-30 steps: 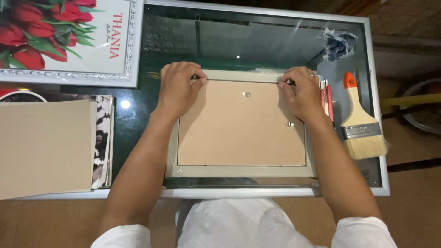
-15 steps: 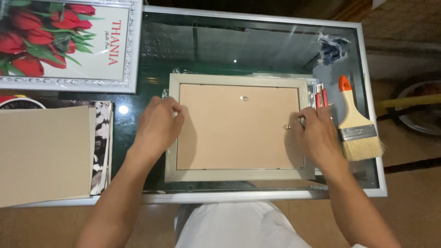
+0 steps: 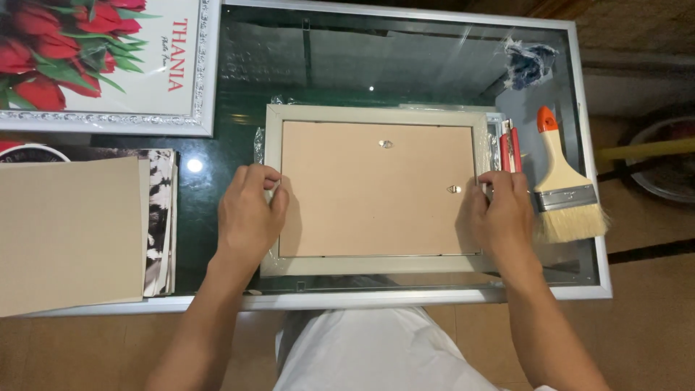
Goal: Cleaning the glass of a picture frame using a brush and a cloth.
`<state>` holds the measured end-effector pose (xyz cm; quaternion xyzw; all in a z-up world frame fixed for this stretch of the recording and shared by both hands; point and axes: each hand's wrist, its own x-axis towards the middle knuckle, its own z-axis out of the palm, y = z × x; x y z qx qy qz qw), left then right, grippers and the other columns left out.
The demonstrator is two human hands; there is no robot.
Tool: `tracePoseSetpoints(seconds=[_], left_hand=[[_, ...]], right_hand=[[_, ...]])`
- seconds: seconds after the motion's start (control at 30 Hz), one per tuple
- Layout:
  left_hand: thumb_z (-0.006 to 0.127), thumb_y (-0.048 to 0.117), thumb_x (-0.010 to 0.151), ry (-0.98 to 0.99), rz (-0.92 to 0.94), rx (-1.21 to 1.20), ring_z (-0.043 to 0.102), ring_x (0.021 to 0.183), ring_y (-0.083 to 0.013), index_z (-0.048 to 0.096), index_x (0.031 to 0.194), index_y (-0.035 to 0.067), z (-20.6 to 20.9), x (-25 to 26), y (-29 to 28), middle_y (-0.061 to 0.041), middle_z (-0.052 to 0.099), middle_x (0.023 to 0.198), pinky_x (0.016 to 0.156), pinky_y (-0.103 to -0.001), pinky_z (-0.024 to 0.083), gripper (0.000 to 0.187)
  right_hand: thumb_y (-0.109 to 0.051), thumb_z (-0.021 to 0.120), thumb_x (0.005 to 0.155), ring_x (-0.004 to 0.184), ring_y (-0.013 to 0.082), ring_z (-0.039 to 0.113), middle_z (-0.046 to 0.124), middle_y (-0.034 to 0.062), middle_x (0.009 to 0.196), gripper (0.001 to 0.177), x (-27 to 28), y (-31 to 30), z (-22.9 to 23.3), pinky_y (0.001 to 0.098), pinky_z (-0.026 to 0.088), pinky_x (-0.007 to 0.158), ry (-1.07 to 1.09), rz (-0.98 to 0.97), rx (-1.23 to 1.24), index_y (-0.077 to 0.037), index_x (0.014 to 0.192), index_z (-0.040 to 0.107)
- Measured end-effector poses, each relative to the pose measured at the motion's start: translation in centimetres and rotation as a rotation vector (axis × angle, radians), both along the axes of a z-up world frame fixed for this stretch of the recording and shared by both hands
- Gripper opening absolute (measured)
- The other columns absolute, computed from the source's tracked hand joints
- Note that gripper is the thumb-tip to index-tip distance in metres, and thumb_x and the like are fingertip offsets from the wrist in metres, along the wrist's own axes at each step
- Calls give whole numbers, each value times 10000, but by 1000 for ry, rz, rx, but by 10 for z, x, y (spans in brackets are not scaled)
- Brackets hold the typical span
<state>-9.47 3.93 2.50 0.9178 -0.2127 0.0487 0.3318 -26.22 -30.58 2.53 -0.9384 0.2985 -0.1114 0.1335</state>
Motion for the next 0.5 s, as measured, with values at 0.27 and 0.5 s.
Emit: tracePoseSetpoints(seconds=[0.27,0.5], left_hand=[[813,194,828,-140,-216,67,577,857,-229,708,850,180,9,-74,8,-5,587,903,737,-363,439,108],[837,309,820,-155,-239,-13,526,964,-182,699,929,169,10,-89,4,14,597,1019,851,-375,353,224]], right_hand=[[-133,737,869,840,240,640,646,24,886,33,-62,52,9,348,487,781,-210,390,-11,-135,883,707],[-151,770,811,907,227,601,656,39,954,199,-64,68,3,378,401,849,-268,411,-13,-100,995,716]])
